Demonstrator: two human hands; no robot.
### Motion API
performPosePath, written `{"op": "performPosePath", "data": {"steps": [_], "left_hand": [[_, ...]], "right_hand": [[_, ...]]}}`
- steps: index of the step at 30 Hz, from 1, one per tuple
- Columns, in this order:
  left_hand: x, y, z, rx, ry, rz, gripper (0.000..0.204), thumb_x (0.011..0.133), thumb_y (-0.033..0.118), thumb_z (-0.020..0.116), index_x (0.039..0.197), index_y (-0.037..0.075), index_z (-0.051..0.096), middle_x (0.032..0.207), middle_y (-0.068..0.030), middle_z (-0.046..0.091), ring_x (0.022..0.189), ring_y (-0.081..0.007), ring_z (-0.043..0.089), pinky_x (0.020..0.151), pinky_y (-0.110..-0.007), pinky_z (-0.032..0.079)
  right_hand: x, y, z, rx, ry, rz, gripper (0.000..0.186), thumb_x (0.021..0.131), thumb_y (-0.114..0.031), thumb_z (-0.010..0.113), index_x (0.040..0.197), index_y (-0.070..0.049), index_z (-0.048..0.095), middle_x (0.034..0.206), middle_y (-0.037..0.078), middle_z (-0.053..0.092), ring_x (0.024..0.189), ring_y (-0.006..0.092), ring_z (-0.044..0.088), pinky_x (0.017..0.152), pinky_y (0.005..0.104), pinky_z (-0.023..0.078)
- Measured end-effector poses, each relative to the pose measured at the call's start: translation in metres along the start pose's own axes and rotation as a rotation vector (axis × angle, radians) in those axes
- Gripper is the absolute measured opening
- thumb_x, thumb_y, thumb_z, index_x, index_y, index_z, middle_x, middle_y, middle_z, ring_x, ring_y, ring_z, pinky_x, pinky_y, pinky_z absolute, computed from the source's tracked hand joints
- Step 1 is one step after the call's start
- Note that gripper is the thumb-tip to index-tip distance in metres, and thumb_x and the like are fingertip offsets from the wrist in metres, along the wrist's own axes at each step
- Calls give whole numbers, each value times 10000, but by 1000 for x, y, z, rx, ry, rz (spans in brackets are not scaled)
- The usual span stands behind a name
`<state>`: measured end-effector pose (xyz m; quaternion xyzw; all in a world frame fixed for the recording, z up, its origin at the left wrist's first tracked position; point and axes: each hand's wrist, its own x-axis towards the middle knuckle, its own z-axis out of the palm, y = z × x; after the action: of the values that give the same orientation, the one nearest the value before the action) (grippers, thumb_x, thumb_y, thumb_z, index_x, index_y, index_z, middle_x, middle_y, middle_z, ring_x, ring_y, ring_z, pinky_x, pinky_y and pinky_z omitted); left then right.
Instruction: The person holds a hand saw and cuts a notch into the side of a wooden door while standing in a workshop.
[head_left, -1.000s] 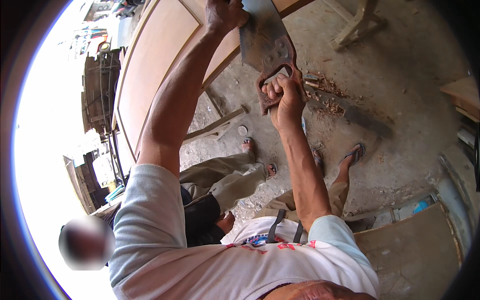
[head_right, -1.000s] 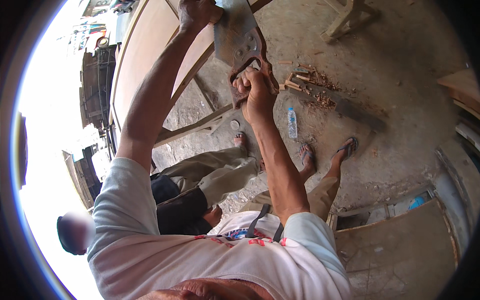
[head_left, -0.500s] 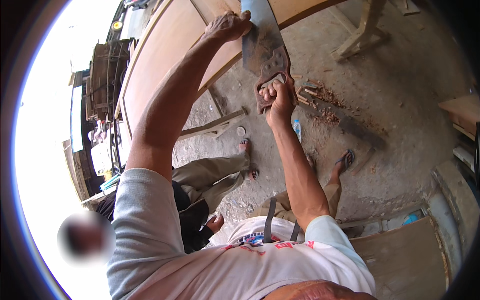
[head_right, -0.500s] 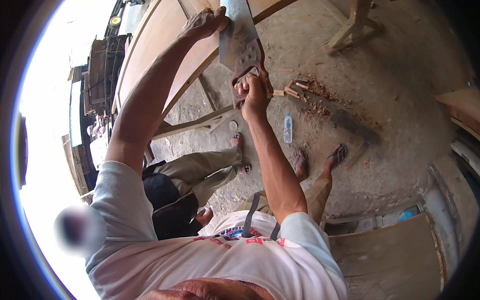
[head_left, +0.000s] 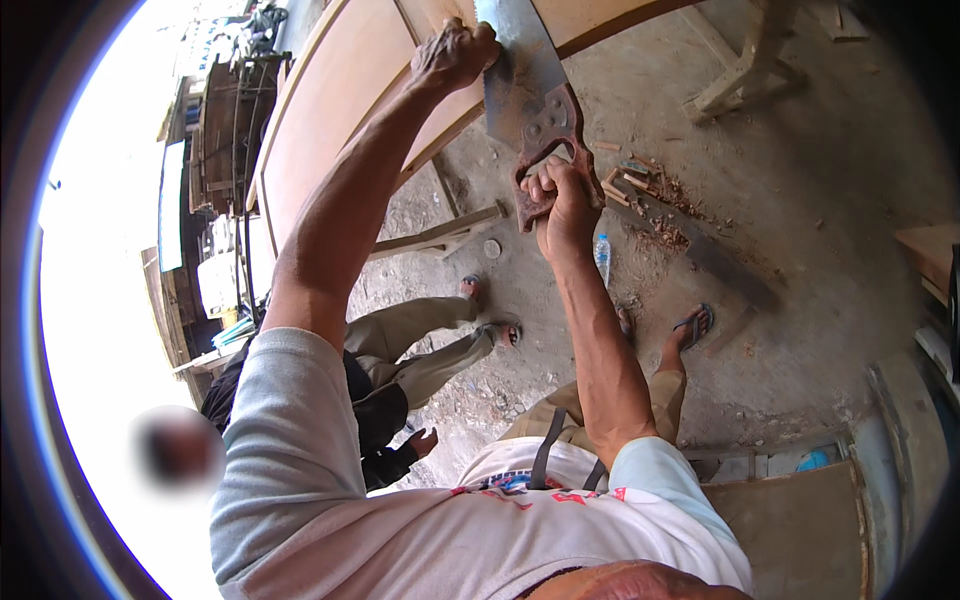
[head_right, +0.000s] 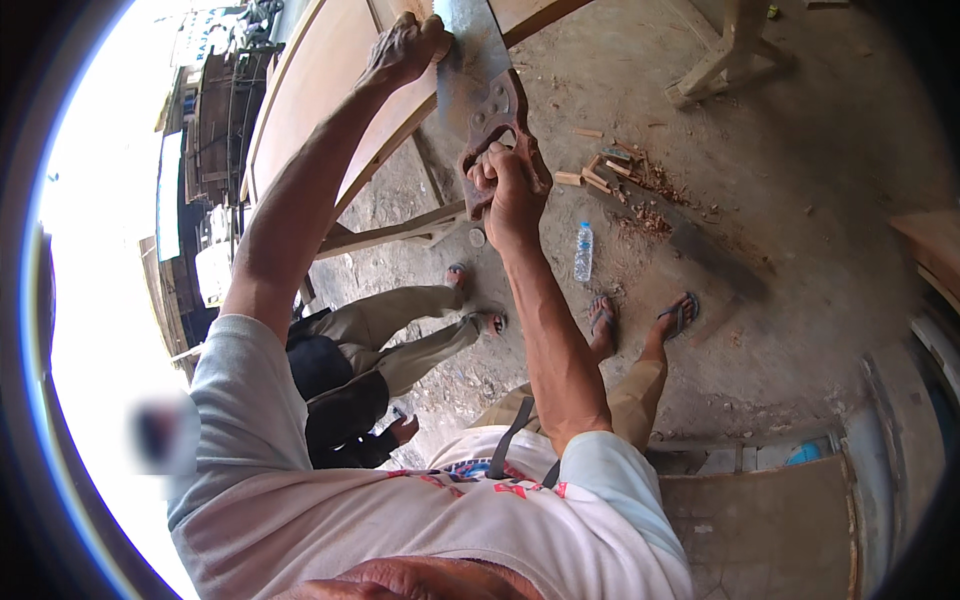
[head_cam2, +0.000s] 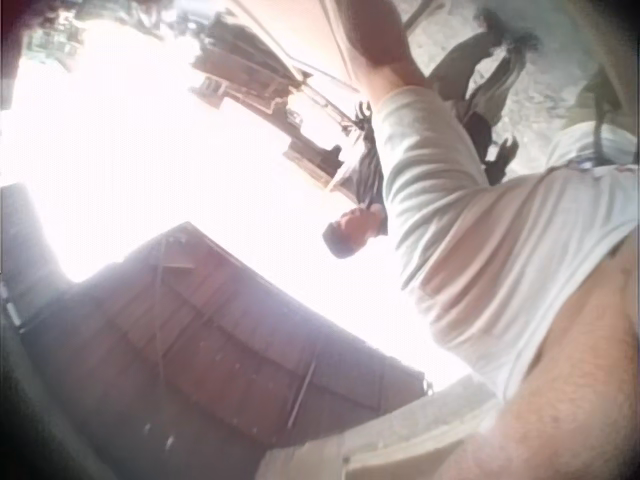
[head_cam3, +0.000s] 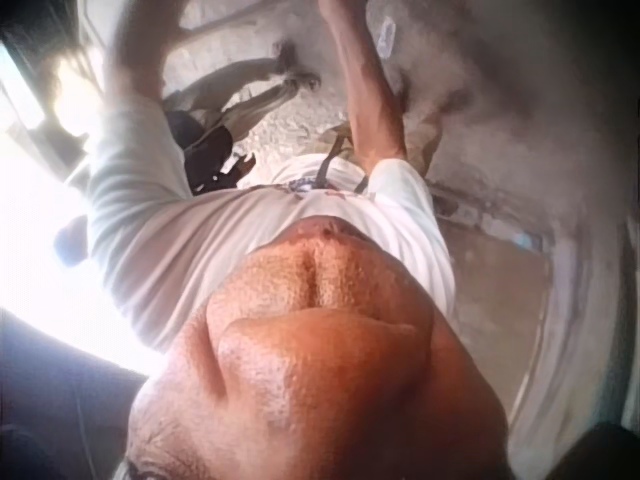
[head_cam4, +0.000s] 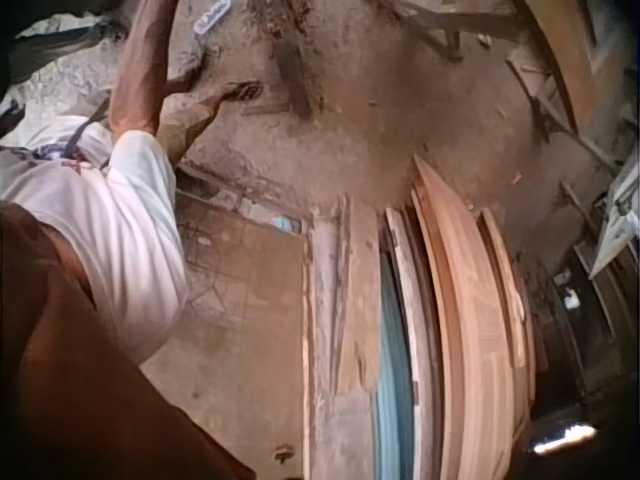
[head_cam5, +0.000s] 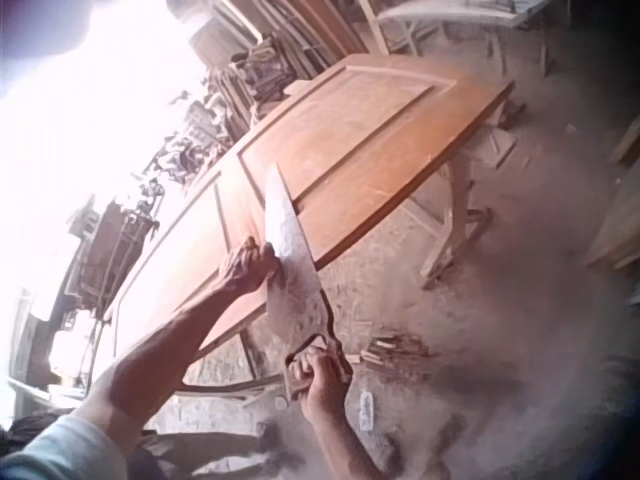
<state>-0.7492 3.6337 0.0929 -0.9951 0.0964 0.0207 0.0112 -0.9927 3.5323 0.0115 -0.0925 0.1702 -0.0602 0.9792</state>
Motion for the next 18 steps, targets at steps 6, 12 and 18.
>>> {"op": "performPosePath", "data": {"steps": [6,12,18], "left_hand": [[-15,29,-14,268,-23,228,358,896,444,498,1113,191,627,1114,-274,628,972,-451,646,846,-524,508],[-3,29,-8,256,37,230,266,840,314,587,916,72,669,992,-255,599,922,-423,639,744,-524,520],[4,-11,-8,314,-32,317,226,856,297,595,947,101,662,989,-292,621,981,-421,638,761,-539,514]], "right_hand": [[6,17,-12,46,44,17,298,888,-190,562,656,-145,380,655,-41,367,578,111,391,687,331,424],[0,37,0,201,33,-110,156,900,-62,560,804,-121,453,642,-35,365,557,91,350,602,302,395],[-142,-26,-59,-18,91,131,93,925,-151,521,867,-153,449,636,-54,321,527,89,354,616,305,390]]}}
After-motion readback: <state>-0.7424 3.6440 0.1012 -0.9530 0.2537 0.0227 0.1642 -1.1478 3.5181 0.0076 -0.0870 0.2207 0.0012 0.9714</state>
